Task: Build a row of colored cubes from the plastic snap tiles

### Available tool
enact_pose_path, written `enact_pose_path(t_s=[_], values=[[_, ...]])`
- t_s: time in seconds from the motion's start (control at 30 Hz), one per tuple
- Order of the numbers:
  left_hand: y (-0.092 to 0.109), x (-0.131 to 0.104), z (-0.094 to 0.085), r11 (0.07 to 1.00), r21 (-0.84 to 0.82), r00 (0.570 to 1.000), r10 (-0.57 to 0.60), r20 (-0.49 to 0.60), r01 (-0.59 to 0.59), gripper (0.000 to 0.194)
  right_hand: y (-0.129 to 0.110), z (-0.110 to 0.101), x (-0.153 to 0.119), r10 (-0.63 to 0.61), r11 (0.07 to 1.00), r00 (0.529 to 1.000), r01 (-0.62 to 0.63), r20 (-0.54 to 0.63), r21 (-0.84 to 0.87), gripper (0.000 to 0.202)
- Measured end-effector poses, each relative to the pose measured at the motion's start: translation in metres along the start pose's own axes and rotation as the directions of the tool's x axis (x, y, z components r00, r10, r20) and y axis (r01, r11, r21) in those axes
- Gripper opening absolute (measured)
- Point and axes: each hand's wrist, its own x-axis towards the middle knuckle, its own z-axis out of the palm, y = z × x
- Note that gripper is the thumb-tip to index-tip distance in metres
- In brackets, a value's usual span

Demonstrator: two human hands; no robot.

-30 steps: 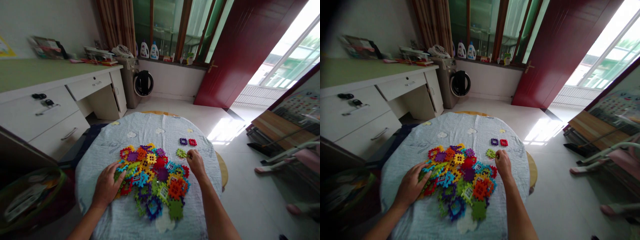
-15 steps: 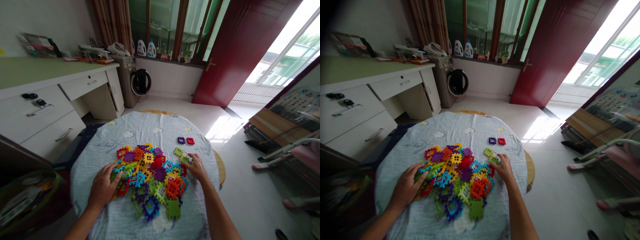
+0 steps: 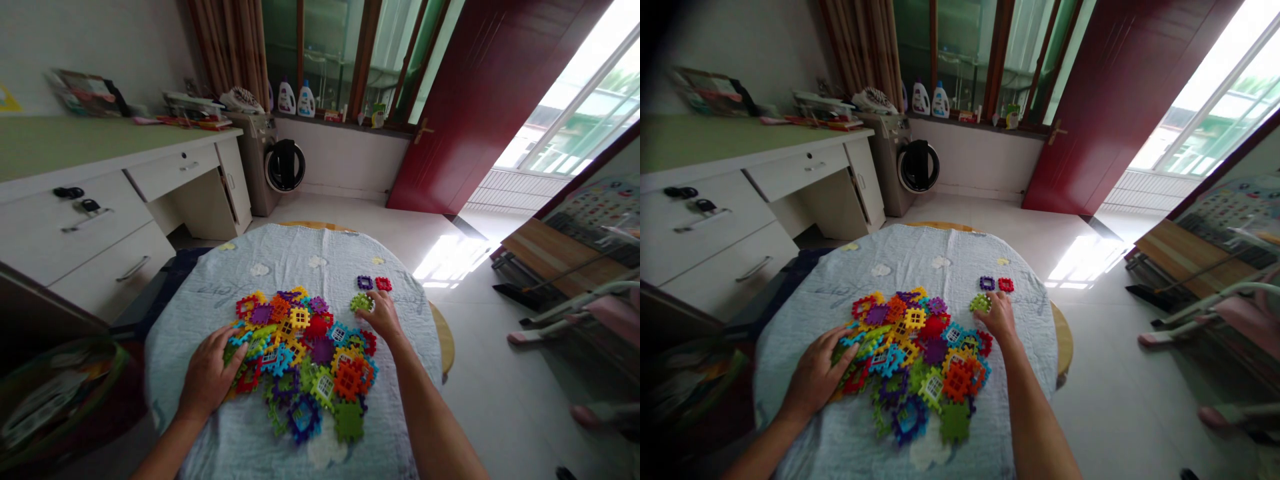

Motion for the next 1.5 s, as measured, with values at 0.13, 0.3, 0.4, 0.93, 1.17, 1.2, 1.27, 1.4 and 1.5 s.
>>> enact_pose_path(t_s=[0.13, 0.3, 0.4, 0.93, 1.17, 1.2, 1.27, 1.4, 1.5], values=[[-0.001, 0.0, 0.001, 1.0, 0.002, 1.0, -0.002, -0.005, 0.002, 0.044, -0.009, 0.01, 0.005, 0.053, 0.997, 0.997, -0.049, 0.055, -0.066, 0.048], [-0.001, -0.001, 0.001, 1.0, 0.001, 1.0, -0.002, -0.003, 0.002, 0.045, -0.007, 0.015, 0.003, 0.07, 0.994, 0.996, -0.066, 0.048, -0.085, 0.048], [-0.002, -0.001, 0.001, 1.0, 0.003, 1.0, -0.006, 0.005, 0.006, 0.044, -0.005, 0.014, 0.005, 0.068, 0.994, 0.996, -0.063, 0.061, -0.091, 0.048], [-0.003, -0.003, 0.003, 1.0, -0.01, 1.0, -0.017, -0.003, 0.017, 0.044, -0.04, 0.001, 0.083, -0.074, 0.973, 0.977, 0.115, 0.202, -0.199, 0.052], [-0.001, -0.002, 0.0, 1.0, -0.015, 1.0, -0.025, -0.016, 0.025, 0.043, -0.031, 0.018, 0.105, -0.062, 0.974, 0.955, 0.122, 0.29, -0.193, 0.056], [-0.001, -0.002, 0.0, 1.0, -0.017, 1.0, -0.026, -0.014, 0.025, 0.042, -0.029, 0.017, 0.106, -0.062, 0.974, 0.953, 0.122, 0.295, -0.19, 0.06], [-0.001, -0.003, 0.0, 0.999, -0.017, 1.0, -0.027, -0.012, 0.027, 0.042, -0.025, 0.013, 0.109, -0.062, 0.976, 0.953, 0.12, 0.297, -0.181, 0.072], [-0.003, -0.004, 0.001, 1.0, -0.01, 1.0, -0.026, 0.0, 0.026, 0.042, -0.013, -0.003, 0.113, -0.024, 0.98, 0.962, 0.076, 0.272, -0.183, 0.074], [-0.005, -0.004, 0.002, 1.0, -0.006, 1.0, -0.024, 0.01, 0.024, 0.043, -0.009, -0.008, 0.113, -0.014, 0.979, 0.964, 0.067, 0.265, -0.192, 0.064]])
